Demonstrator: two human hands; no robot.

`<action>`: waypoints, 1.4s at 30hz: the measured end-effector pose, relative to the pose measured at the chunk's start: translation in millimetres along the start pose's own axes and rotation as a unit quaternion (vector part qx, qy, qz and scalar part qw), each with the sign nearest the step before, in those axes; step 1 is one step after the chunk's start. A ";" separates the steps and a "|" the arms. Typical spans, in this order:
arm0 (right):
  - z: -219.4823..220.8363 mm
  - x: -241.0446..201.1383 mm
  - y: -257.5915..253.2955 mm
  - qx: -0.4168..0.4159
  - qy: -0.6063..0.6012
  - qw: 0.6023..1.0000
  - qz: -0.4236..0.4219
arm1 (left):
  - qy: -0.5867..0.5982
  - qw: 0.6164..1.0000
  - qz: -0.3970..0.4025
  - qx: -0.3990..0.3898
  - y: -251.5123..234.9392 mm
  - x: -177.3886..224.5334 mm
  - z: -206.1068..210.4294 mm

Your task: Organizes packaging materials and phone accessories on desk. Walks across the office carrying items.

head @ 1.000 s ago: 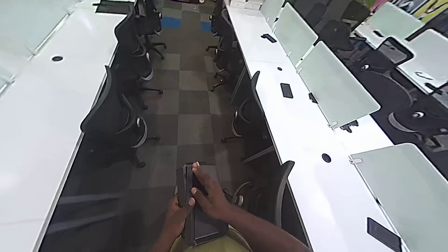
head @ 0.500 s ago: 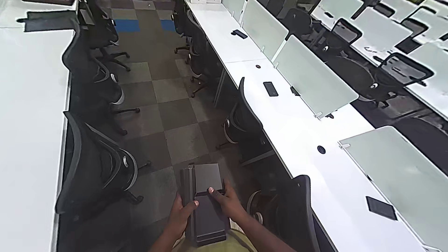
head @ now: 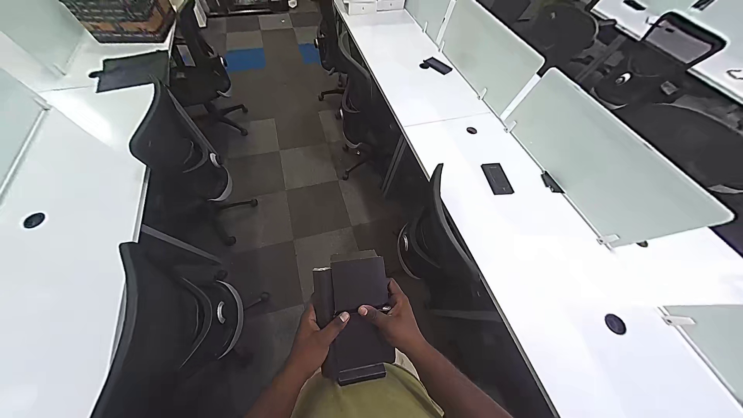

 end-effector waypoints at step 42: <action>54.8 -142.3 -769.0 -0.021 0.388 0.773 -0.501 | -0.485 0.626 0.611 -0.004 -744.3 307.9 -14.8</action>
Point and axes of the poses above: each hand's wrist, its own y-axis away from the middle knuckle, its own z-axis out of the palm, x = y × z, the point moved 1 cm from there along -y, towards the middle knuckle, and after that the axes turned 4 degrees about x, right-handed, at the moved point
